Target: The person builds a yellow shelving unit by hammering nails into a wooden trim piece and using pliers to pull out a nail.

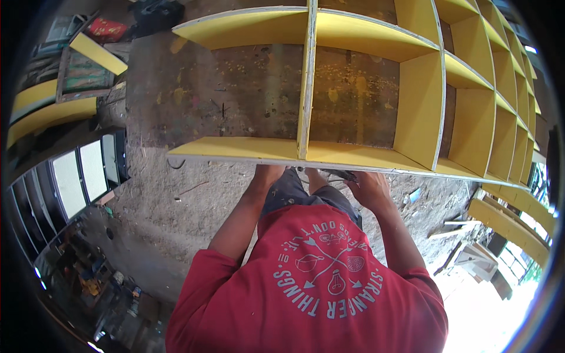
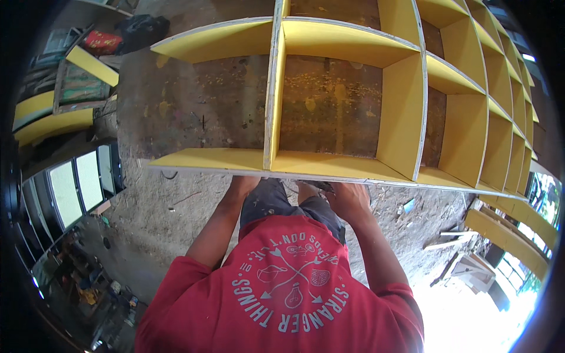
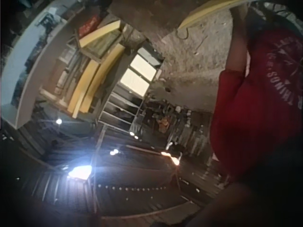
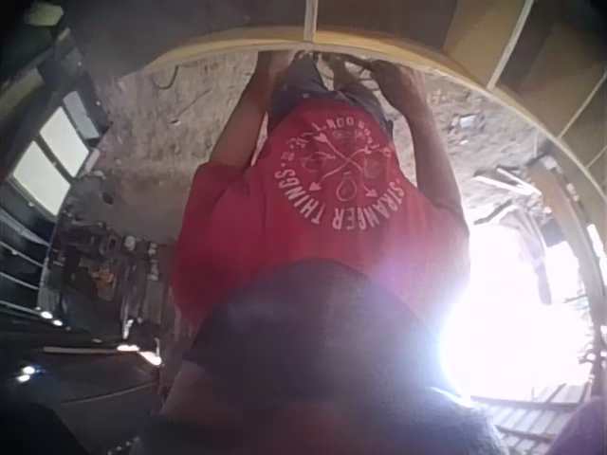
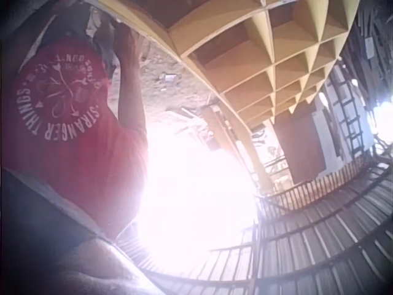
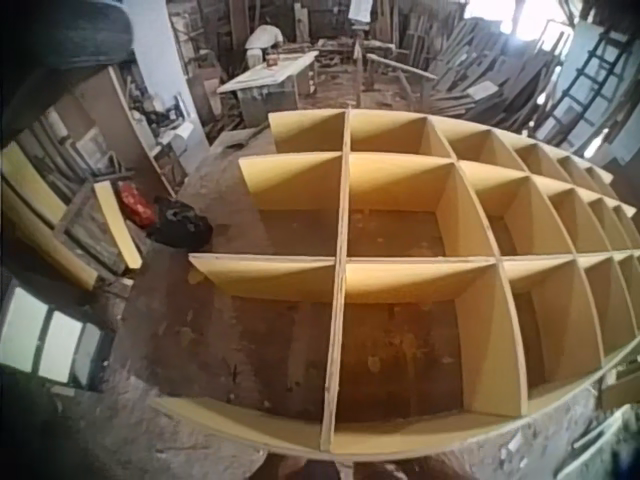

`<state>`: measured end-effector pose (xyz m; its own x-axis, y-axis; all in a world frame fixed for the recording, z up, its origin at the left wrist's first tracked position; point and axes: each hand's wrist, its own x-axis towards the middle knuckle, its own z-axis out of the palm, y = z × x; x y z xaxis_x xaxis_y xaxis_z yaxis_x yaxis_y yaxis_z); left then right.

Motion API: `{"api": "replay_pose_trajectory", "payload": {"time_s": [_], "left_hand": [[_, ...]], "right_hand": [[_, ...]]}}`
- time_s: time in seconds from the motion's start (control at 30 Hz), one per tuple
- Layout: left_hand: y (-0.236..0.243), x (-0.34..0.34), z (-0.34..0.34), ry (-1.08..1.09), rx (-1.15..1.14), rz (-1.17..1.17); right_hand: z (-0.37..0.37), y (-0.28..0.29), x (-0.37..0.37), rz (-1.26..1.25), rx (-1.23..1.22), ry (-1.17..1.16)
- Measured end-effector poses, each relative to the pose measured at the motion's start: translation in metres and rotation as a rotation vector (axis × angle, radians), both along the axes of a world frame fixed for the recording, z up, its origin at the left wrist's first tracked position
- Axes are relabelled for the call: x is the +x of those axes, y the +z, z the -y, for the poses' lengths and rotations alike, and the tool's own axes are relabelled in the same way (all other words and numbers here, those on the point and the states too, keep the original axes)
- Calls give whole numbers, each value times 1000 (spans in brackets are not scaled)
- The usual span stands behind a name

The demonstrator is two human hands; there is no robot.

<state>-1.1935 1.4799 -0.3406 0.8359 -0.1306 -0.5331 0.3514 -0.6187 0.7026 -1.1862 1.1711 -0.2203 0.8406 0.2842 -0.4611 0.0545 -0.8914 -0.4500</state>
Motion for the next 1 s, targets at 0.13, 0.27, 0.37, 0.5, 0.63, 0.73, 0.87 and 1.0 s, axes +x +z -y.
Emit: {"api": "replay_pose_trajectory", "payload": {"time_s": [0.13, 0.27, 0.37, 0.5, 0.63, 0.73, 0.87, 1.0], "left_hand": [[11, 4, 10, 420, -257, -159], [20, 8, 7, 328, -242, -112], [34, 12, 12, 352, -216, -100], [32, 8, 15, 452, -277, -96], [32, 8, 11, 419, -339, -95], [30, 10, 12, 396, -328, -112], [24, 9, 12, 346, -284, -47], [25, 11, 12, 298, -278, -87]], "right_hand": [[18, 5, 2, -143, -21, 69], [24, 19, -3, -226, -124, 77], [28, 18, -4, -227, -105, 139], [25, 12, -5, -237, -99, 233], [10, 18, 0, -267, -140, 319], [7, 16, 3, -260, -142, 363], [2, 21, 6, -288, -115, 374], [5, 14, 13, -324, 21, 387]]}}
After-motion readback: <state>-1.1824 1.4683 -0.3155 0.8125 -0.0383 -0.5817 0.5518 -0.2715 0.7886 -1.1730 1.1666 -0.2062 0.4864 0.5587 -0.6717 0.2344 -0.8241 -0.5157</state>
